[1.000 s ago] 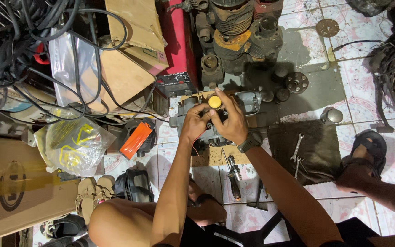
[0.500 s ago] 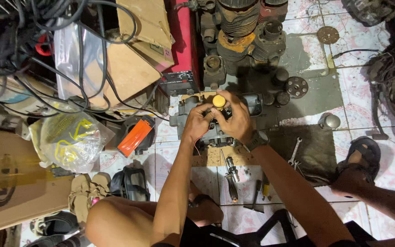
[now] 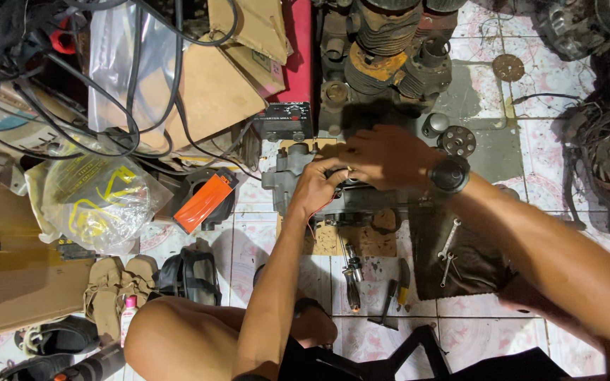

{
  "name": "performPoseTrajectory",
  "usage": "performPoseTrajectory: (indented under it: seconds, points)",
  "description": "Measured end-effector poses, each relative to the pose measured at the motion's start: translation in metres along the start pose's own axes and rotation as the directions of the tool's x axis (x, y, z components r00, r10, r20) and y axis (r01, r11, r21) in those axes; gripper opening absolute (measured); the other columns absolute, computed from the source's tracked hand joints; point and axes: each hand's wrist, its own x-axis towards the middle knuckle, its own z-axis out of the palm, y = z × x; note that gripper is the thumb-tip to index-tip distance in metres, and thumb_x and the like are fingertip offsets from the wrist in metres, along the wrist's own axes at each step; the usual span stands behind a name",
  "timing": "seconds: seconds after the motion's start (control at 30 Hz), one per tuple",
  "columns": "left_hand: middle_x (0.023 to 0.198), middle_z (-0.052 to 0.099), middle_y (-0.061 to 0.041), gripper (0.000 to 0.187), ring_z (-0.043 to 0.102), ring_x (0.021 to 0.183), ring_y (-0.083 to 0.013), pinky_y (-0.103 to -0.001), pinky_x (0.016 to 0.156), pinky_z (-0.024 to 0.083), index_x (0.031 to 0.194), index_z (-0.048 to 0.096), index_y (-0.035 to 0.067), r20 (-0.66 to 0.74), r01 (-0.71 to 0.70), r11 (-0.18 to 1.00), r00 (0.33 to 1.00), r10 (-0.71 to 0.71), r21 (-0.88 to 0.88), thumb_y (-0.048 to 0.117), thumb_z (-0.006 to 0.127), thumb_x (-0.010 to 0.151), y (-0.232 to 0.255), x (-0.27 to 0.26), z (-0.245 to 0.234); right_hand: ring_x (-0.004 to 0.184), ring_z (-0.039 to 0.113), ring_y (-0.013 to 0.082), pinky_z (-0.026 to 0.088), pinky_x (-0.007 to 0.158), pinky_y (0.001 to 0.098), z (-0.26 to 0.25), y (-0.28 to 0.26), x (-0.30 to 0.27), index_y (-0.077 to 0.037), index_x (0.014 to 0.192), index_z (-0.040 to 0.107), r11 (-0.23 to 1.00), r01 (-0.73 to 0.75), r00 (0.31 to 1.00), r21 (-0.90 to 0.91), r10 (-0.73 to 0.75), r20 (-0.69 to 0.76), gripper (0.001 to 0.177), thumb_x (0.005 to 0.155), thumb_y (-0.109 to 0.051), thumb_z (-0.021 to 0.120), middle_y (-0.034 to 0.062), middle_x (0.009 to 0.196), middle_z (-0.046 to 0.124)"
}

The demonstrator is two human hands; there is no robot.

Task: The person works on a small engine placed on a wooden board, using a screwdriver to tighten or loosen screws and a wrench to adjust components. They also handle a small yellow bottle, applying its contents to the engine parts.

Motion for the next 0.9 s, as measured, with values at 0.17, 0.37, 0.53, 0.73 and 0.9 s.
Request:
performPoseTrajectory:
  seconds: [0.17, 0.37, 0.53, 0.73, 0.9]
  points:
    - [0.086, 0.071, -0.007, 0.018, 0.064, 0.086, -0.0234, -0.038, 0.086, 0.048, 0.095, 0.073, 0.02, 0.023, -0.043, 0.999, 0.999, 0.044, -0.003, 0.007, 0.067, 0.083, 0.012, -0.002, -0.001, 0.086, 0.063, 0.0244, 0.053, 0.076, 0.0413, 0.009, 0.014, 0.012, -0.01, 0.099, 0.056, 0.941, 0.229, 0.973, -0.249, -0.231, 0.022, 0.033, 0.097, -0.041, 0.044, 0.0101, 0.09, 0.062]
    - [0.089, 0.071, -0.012, 0.023, 0.064, 0.091, -0.0271, -0.042, 0.089, 0.047, 0.097, 0.072, 0.016, 0.011, -0.059, 0.993, 0.998, 0.06, -0.102, 0.001, 0.062, 0.084, 0.05, -0.009, 0.006, 0.075, 0.066, 0.0277, 0.057, 0.065, 0.0435, -0.006, 0.017, 0.02, -0.009, 0.098, 0.057, 0.947, 0.302, 0.951, -0.11, -0.307, -0.033, 0.032, 0.094, -0.039, 0.049, 0.0129, 0.085, 0.064]
    - [0.087, 0.07, -0.011, 0.018, 0.064, 0.088, -0.03, -0.043, 0.085, 0.048, 0.094, 0.073, 0.018, 0.008, -0.019, 1.0, 1.0, 0.019, -0.008, 0.005, 0.065, 0.084, 0.006, -0.001, 0.002, 0.06, 0.063, 0.024, 0.055, 0.055, 0.0439, 0.029, 0.028, 0.011, -0.016, 0.098, 0.058, 0.972, 0.208, 0.971, -0.109, -0.218, -0.094, 0.023, 0.096, -0.036, 0.046, 0.0059, 0.072, 0.06]
    - [0.088, 0.068, -0.01, 0.015, 0.063, 0.088, -0.0326, -0.042, 0.085, 0.048, 0.087, 0.072, 0.021, 0.024, 0.047, 0.997, 0.999, -0.049, 0.062, 0.008, 0.065, 0.083, 0.028, -0.005, 0.0, 0.057, 0.062, 0.02, 0.055, 0.052, 0.0393, 0.037, 0.021, 0.008, -0.016, 0.083, 0.06, 0.974, 0.167, 0.966, -0.152, -0.193, -0.172, 0.027, 0.095, -0.037, 0.047, 0.0035, 0.067, 0.059]
    - [0.084, 0.067, -0.012, 0.014, 0.062, 0.083, -0.0299, -0.042, 0.081, 0.048, 0.086, 0.069, 0.017, 0.006, 0.08, 0.995, 0.997, -0.081, 0.053, 0.007, 0.061, 0.084, 0.035, -0.007, -0.005, 0.05, 0.052, 0.0135, 0.049, 0.05, 0.0318, 0.037, 0.015, 0.011, -0.018, 0.079, 0.058, 0.984, 0.076, 0.971, -0.162, -0.11, -0.213, 0.029, 0.097, -0.037, 0.046, -0.0013, 0.063, 0.052]
